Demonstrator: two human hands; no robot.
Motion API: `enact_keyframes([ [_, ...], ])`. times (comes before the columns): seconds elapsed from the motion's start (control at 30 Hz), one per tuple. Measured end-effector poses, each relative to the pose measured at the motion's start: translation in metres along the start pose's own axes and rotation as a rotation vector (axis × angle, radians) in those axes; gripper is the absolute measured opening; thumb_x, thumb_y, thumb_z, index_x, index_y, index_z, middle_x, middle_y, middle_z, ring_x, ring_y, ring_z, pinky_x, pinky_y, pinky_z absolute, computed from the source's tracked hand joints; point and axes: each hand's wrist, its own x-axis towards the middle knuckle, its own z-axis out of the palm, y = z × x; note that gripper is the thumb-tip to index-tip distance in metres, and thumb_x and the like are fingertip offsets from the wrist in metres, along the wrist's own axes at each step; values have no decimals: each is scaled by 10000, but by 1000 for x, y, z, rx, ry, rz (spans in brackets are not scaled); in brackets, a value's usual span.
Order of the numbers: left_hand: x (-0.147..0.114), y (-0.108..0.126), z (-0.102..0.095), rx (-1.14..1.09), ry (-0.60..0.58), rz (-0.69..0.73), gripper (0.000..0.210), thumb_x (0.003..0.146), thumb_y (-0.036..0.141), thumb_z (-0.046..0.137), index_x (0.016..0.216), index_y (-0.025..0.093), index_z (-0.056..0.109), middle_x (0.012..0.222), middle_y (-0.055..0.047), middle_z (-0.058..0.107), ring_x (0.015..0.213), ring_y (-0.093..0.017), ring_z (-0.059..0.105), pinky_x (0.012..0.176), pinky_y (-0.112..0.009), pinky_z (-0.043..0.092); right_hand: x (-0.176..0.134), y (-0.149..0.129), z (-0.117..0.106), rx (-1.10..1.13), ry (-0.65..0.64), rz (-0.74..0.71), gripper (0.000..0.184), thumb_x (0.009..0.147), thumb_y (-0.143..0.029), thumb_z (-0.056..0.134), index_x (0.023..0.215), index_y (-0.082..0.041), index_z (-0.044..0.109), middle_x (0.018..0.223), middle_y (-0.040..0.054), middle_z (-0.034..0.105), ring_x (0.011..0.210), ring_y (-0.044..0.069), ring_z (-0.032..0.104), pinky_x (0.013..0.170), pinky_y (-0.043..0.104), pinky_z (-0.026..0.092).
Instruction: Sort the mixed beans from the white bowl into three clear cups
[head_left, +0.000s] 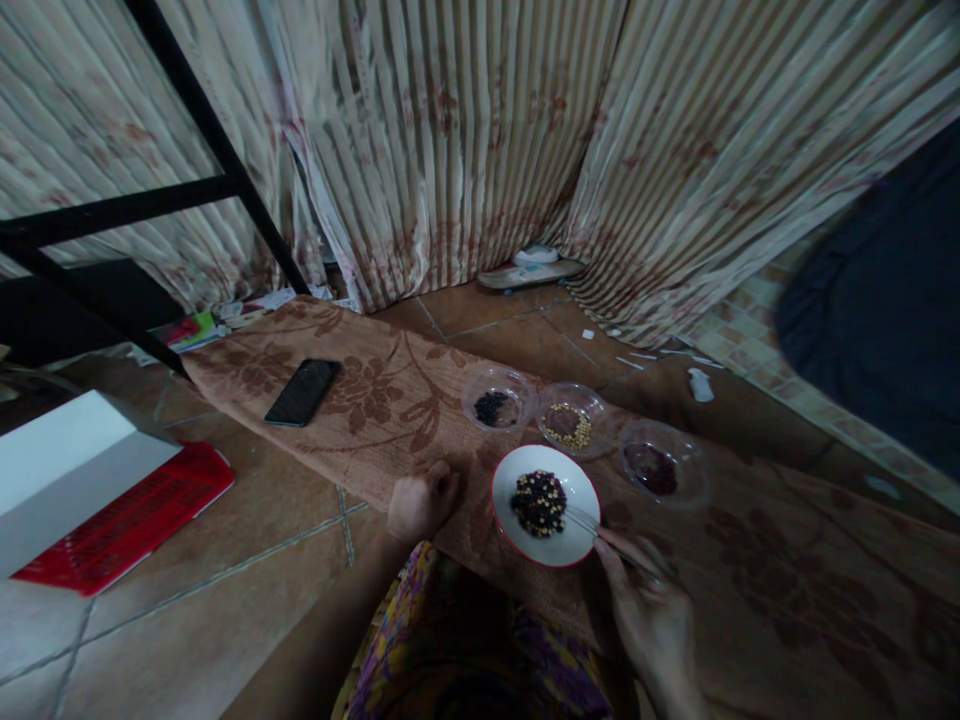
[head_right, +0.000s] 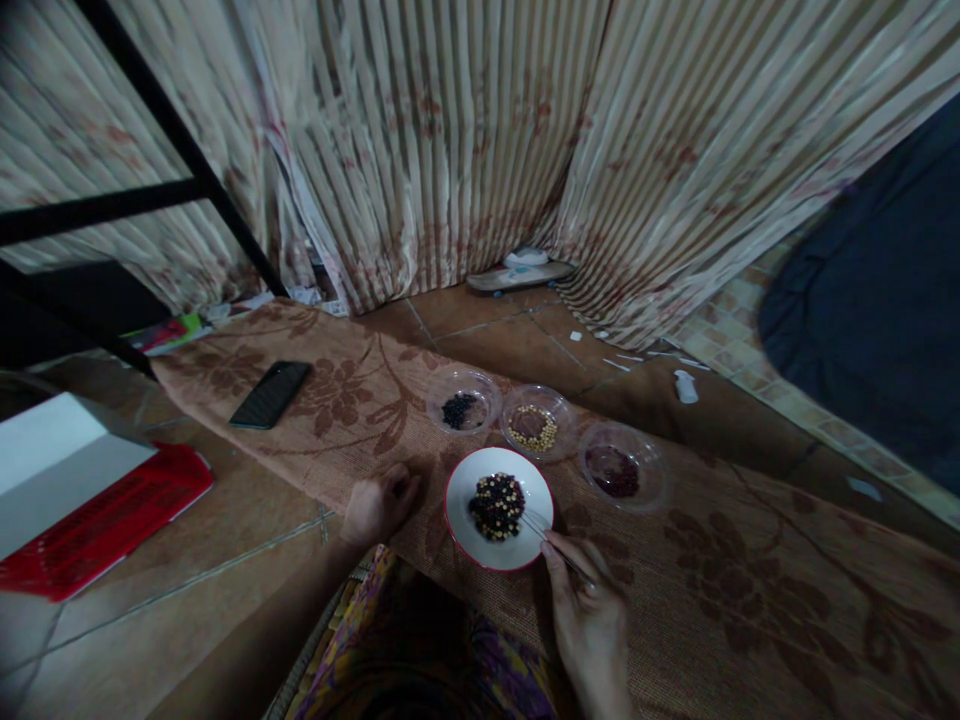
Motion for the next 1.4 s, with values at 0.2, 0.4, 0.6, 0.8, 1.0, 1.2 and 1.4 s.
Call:
enact_keyframes([
  [0.2, 0, -1, 1, 3, 12, 10, 272, 940, 331, 484, 708, 201, 545, 713, -17, 627, 669, -134, 578, 614, -251, 367, 0, 0, 1, 5, 10, 13, 321, 820, -507, 645, 868, -213, 766, 953, 86, 733, 921, 237, 671, 800, 356, 529],
  [0.4, 0, -2, 3, 23, 22, 15, 274, 937, 336, 488, 707, 201, 548, 703, -18, 627, 659, -137, 580, 604, -257, 359, 0, -1, 0, -8, 14, 43, 338, 810, -522, 646, 874, -215, 770, 974, 85, 732, 916, 233, 675, 777, 340, 533],
  [0.6, -1, 1, 0, 28, 15, -12, 280, 938, 347, 483, 710, 203, 558, 673, -14, 619, 638, -137, 579, 572, -257, 340, -1, -4, 0, 3, 32, 50, 345, 794, -533, 659, 866, -216, 773, 952, 88, 736, 897, 242, 677, 747, 341, 539],
  [0.8, 0, 0, 0, 2, 23, 8, 264, 933, 327, 498, 706, 205, 552, 701, -13, 628, 664, -135, 592, 588, -247, 362, -1, -1, 0, 11, 37, 73, 346, 791, -545, 655, 859, -227, 775, 969, 83, 742, 923, 247, 679, 780, 349, 540],
  [1.0, -1, -1, 2, -2, 31, 0, 272, 934, 328, 488, 696, 207, 544, 666, -10, 615, 634, -138, 581, 587, -245, 359, 0, -5, -5, 14, 53, 74, 342, 806, -528, 647, 874, -217, 774, 980, 82, 744, 934, 248, 676, 789, 349, 535],
  [1.2, 0, -1, 1, -34, 30, 7, 269, 926, 320, 480, 685, 210, 529, 664, -8, 619, 622, -134, 578, 588, -240, 368, 29, -20, -6, 22, 199, -52, 318, 800, -500, 665, 848, -202, 764, 942, 87, 749, 897, 240, 687, 810, 361, 533],
  [1.4, 0, -2, 2, -15, 34, -15, 261, 925, 316, 477, 694, 211, 536, 634, -8, 606, 617, -140, 585, 577, -240, 366, 79, -20, 9, 87, 297, -136, 327, 829, -472, 637, 867, -169, 756, 972, 119, 754, 915, 247, 694, 862, 400, 525],
])
